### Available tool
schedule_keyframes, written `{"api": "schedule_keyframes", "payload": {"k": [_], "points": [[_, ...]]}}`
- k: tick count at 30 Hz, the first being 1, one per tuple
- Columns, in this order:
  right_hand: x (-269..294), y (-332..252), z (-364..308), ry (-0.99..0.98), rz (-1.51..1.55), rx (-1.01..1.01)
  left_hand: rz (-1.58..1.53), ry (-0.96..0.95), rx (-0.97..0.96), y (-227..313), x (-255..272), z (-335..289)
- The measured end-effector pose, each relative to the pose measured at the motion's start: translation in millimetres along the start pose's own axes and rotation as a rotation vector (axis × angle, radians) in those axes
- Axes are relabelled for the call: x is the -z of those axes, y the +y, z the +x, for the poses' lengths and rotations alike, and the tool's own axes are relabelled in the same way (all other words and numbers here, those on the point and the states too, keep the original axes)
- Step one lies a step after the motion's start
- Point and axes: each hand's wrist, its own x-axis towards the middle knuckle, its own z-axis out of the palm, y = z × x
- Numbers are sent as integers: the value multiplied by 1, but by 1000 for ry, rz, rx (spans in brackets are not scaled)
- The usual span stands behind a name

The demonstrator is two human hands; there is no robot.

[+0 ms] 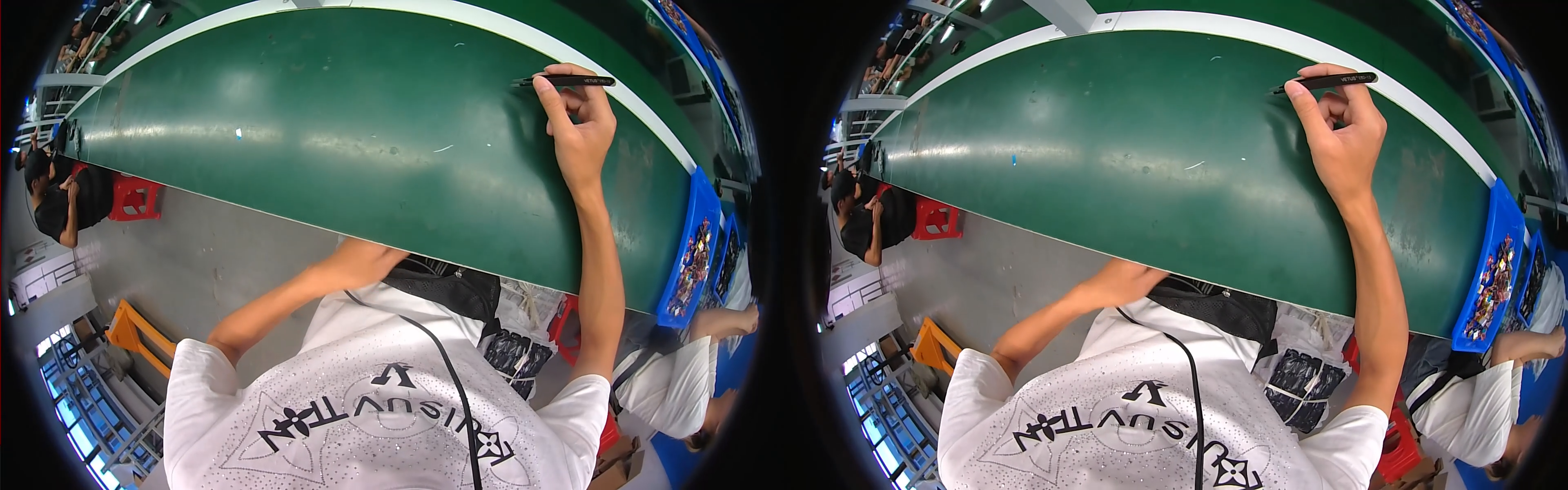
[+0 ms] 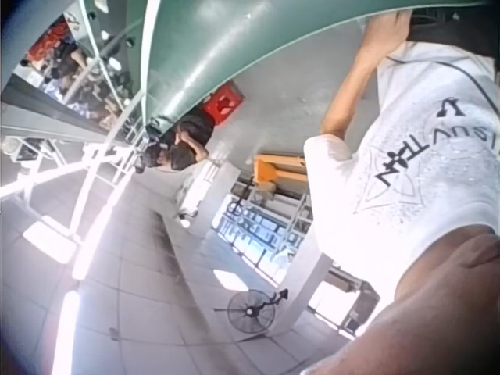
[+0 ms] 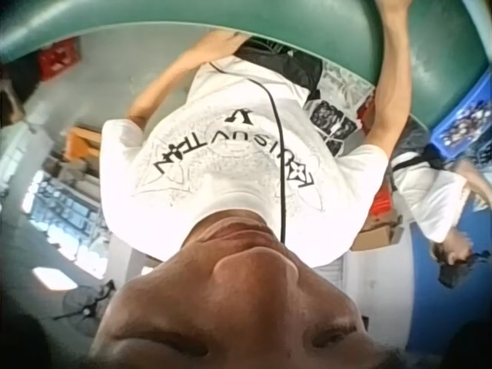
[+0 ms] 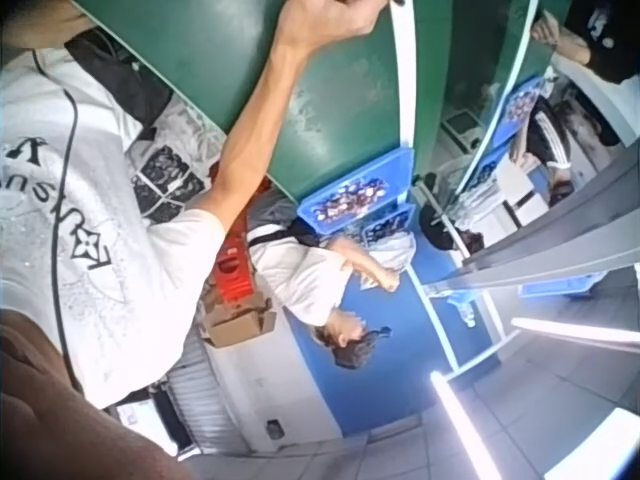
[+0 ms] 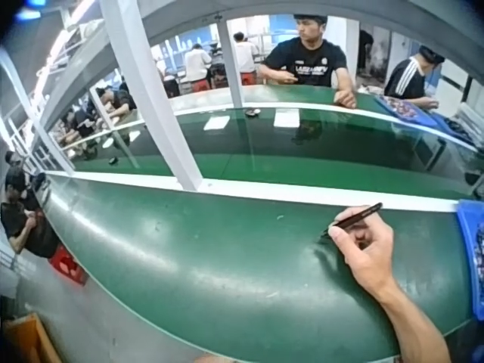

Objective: Assemble small electronic components using tweezers and hands at a factory workstation.

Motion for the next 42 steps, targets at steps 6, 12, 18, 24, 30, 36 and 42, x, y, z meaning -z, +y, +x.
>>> {"api": "schedule_keyframes", "payload": {"k": [6,12,18,24,30,36,42], "points": [[1,0,-2,0,-25,12,22,-47,104,-2,14,21],[2,3,-1,-8,-25,22,-80,10,35,-3,4,15],[1,2,-1,6,-41,22,-100,-57,34,-19,-5,13],[1,0,-1,-2,-45,26,-59,39,34,-10,-7,15],[0,1,-1,-1,-17,28,-55,109,68,-10,-16,15],[0,1,-1,-2,-21,21,-8,176,-28,-9,-22,10],[1,0,0,-8,-35,21,75,126,24,-11,-24,8]]}}
